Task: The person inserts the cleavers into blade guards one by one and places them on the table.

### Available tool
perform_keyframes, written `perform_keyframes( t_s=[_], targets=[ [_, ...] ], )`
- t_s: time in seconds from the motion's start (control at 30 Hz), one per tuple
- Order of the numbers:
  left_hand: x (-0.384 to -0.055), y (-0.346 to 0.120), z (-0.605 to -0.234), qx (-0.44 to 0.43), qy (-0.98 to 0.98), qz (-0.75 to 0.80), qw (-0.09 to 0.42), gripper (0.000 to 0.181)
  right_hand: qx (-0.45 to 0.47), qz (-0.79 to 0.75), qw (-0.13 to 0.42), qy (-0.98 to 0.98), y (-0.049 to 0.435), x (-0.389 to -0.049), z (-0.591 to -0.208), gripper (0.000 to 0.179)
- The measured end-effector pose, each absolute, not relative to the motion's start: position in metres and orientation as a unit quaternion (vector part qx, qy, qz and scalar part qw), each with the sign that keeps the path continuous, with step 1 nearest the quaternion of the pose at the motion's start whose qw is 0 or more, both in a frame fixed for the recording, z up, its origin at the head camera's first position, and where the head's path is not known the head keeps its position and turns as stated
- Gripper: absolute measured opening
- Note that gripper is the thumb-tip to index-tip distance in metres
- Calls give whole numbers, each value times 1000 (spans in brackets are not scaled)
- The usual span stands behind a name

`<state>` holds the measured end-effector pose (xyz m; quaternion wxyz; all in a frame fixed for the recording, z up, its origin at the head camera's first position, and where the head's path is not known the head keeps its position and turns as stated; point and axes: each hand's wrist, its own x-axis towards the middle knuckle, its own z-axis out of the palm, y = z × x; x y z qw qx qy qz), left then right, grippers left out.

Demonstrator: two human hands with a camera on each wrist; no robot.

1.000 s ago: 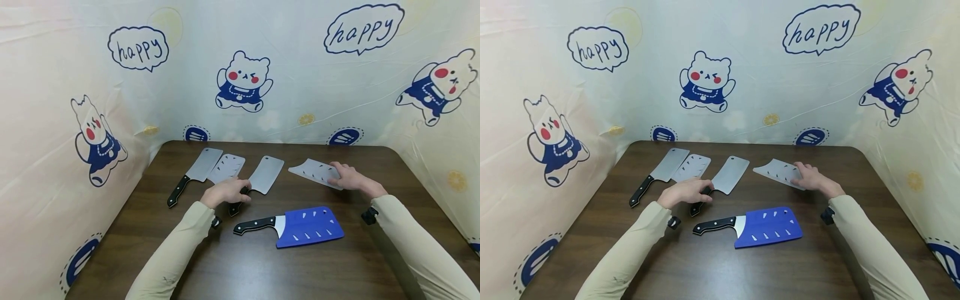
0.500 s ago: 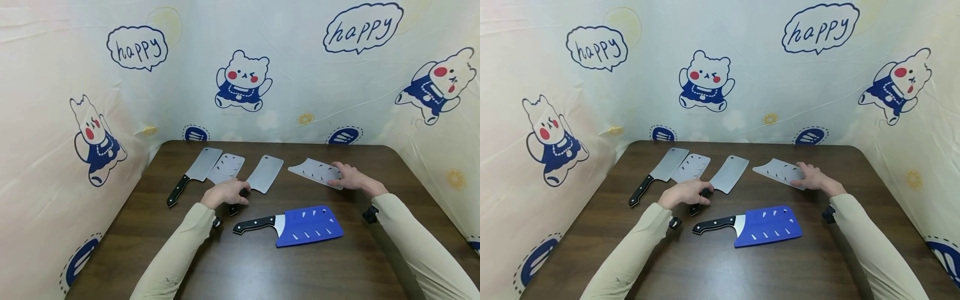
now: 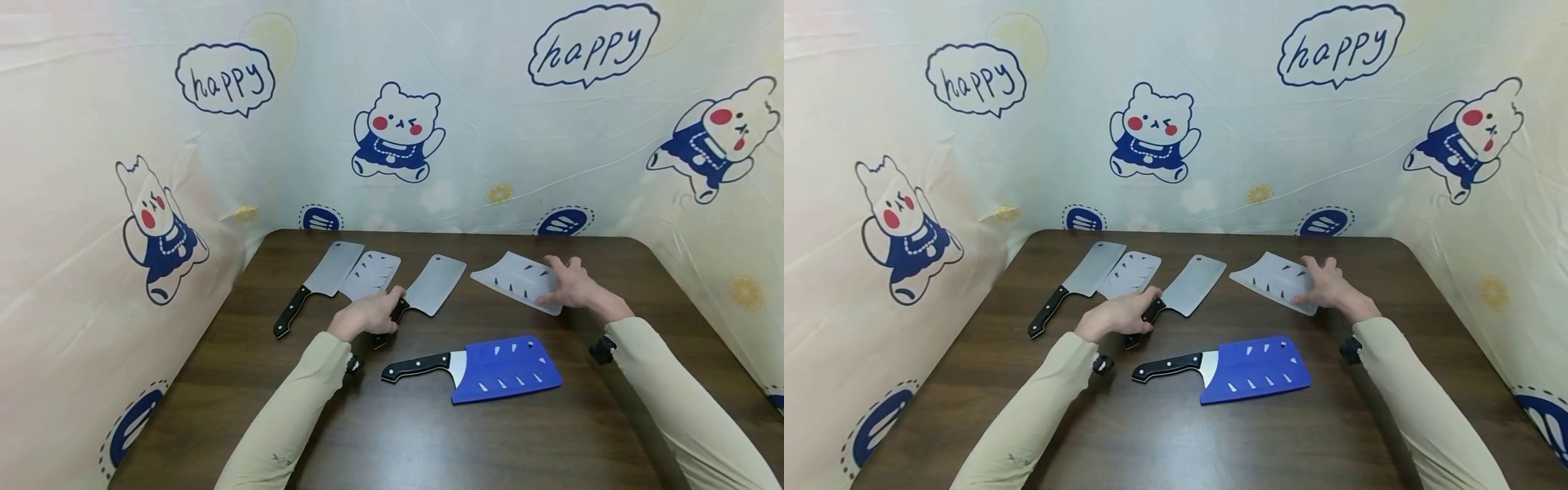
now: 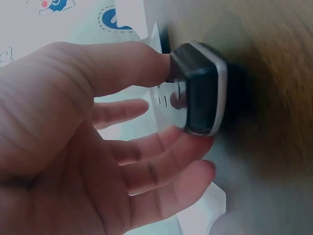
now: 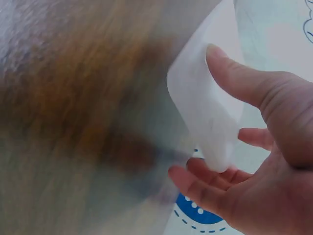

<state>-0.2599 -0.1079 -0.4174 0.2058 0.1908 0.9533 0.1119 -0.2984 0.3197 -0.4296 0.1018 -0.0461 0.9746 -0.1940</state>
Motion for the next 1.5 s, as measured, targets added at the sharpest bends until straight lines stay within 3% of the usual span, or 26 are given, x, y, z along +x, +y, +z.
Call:
perform_keyframes(
  t_s=[0.3,0.5,0.8,1.5],
  targets=[
    [-262,-122,-415,184,953,145,192,71,-63,-210,97,971,320,-294,-421,81],
    [-265,-129,-404,170,955,163,181,60,-79,-247,100,961,318,-291,-417,62],
    [-268,-134,-378,171,954,204,135,46,-120,-252,61,958,312,-280,-393,30],
    [-269,-124,-348,137,952,275,5,33,-109,-303,-11,947,297,-271,-350,30]
  ],
)
